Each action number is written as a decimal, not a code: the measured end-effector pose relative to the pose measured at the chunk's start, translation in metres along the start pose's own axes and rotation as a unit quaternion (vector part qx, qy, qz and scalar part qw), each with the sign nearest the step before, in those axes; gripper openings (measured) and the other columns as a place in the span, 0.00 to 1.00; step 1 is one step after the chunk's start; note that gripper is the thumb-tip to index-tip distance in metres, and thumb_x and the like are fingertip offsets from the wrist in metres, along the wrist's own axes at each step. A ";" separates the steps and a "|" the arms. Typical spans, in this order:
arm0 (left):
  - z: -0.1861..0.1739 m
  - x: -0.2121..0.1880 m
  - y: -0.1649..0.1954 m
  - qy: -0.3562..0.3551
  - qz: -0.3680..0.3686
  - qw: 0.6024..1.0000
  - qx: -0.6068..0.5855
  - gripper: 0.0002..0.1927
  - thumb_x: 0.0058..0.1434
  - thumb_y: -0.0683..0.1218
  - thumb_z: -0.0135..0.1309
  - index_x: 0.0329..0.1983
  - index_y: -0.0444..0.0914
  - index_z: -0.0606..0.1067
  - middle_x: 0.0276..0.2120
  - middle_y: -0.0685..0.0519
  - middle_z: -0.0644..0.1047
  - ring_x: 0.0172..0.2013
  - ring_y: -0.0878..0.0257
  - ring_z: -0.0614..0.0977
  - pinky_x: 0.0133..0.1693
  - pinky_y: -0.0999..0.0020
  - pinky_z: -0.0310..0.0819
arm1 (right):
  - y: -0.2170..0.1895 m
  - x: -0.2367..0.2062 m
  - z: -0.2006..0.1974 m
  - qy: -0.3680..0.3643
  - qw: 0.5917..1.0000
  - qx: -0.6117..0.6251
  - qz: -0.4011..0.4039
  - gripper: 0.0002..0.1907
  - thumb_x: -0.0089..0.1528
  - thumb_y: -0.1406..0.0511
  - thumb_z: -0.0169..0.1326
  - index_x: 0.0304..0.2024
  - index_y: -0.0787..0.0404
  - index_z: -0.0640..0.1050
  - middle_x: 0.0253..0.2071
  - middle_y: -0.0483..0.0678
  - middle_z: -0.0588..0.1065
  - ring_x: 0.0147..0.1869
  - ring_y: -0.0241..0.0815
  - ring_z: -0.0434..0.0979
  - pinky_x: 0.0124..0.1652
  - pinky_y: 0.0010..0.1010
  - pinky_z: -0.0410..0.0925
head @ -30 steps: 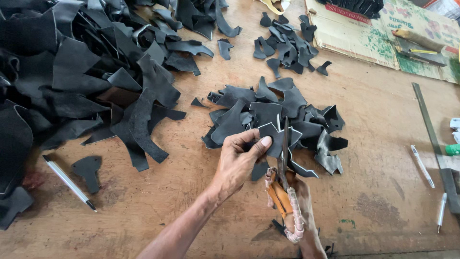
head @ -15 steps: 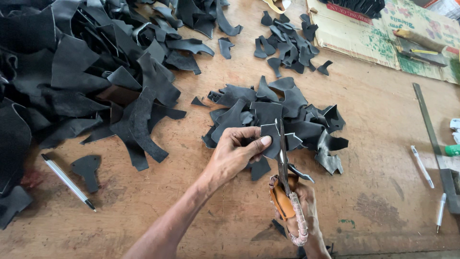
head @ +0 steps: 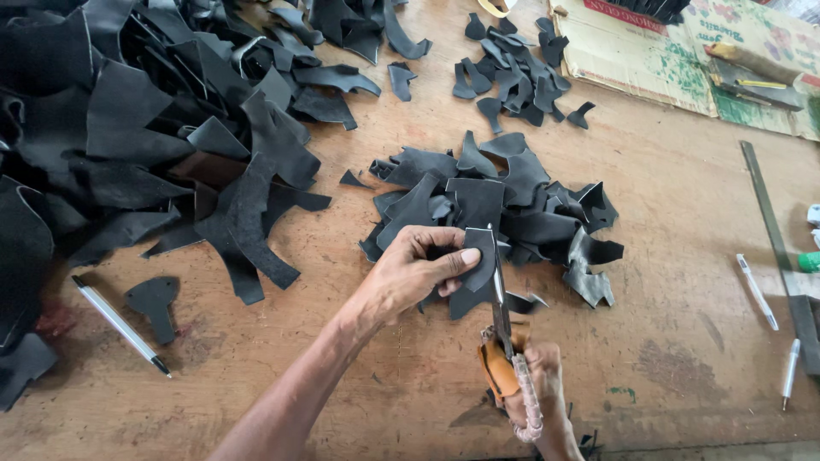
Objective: The person uses shears to cut black leather pieces on a wooden workbench. They repeatedly pick up pieces, trim edges, and place the cut pieces into a growing pile.
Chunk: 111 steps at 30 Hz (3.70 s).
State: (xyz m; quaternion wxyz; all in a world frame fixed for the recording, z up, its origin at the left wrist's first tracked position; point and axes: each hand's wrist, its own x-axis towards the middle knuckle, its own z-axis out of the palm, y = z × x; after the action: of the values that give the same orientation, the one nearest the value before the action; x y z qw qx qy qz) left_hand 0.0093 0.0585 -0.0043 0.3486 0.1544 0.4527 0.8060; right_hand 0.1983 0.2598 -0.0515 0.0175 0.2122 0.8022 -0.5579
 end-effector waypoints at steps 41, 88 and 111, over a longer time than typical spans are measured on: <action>-0.001 -0.004 0.000 0.060 -0.004 0.996 0.059 0.10 0.65 0.47 0.60 0.38 0.35 0.83 0.25 0.60 0.79 0.24 0.75 0.75 0.25 0.79 0.71 | -0.066 0.016 0.012 -0.088 0.996 0.016 0.015 0.16 0.62 0.59 0.55 0.46 0.64 0.77 0.39 0.48 0.76 0.40 0.38 0.79 0.40 0.32 0.77; -0.008 0.004 0.005 -0.016 -0.026 0.998 0.063 0.10 0.67 0.47 0.59 0.37 0.35 0.81 0.24 0.61 0.75 0.25 0.74 0.71 0.27 0.79 0.65 | -0.006 0.008 -0.001 -0.034 0.985 0.162 0.044 0.17 0.64 0.60 0.51 0.44 0.69 0.78 0.32 0.51 0.76 0.27 0.39 0.75 0.26 0.31 0.71; 0.026 -0.001 -0.031 0.147 0.048 0.987 -0.048 0.14 0.66 0.46 0.59 0.48 0.31 0.82 0.31 0.56 0.82 0.29 0.74 0.79 0.31 0.78 0.73 | -0.042 0.022 0.011 -0.013 0.989 0.123 0.085 0.20 0.61 0.55 0.53 0.44 0.64 0.80 0.33 0.47 0.77 0.30 0.38 0.78 0.31 0.30 0.73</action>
State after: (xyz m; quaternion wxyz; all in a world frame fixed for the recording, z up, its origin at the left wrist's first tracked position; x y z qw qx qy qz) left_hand 0.0372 0.0848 -0.0161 0.2463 0.0385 0.4519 0.8566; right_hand 0.1604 0.2449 -0.0240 0.0491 0.2729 0.7064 -0.6512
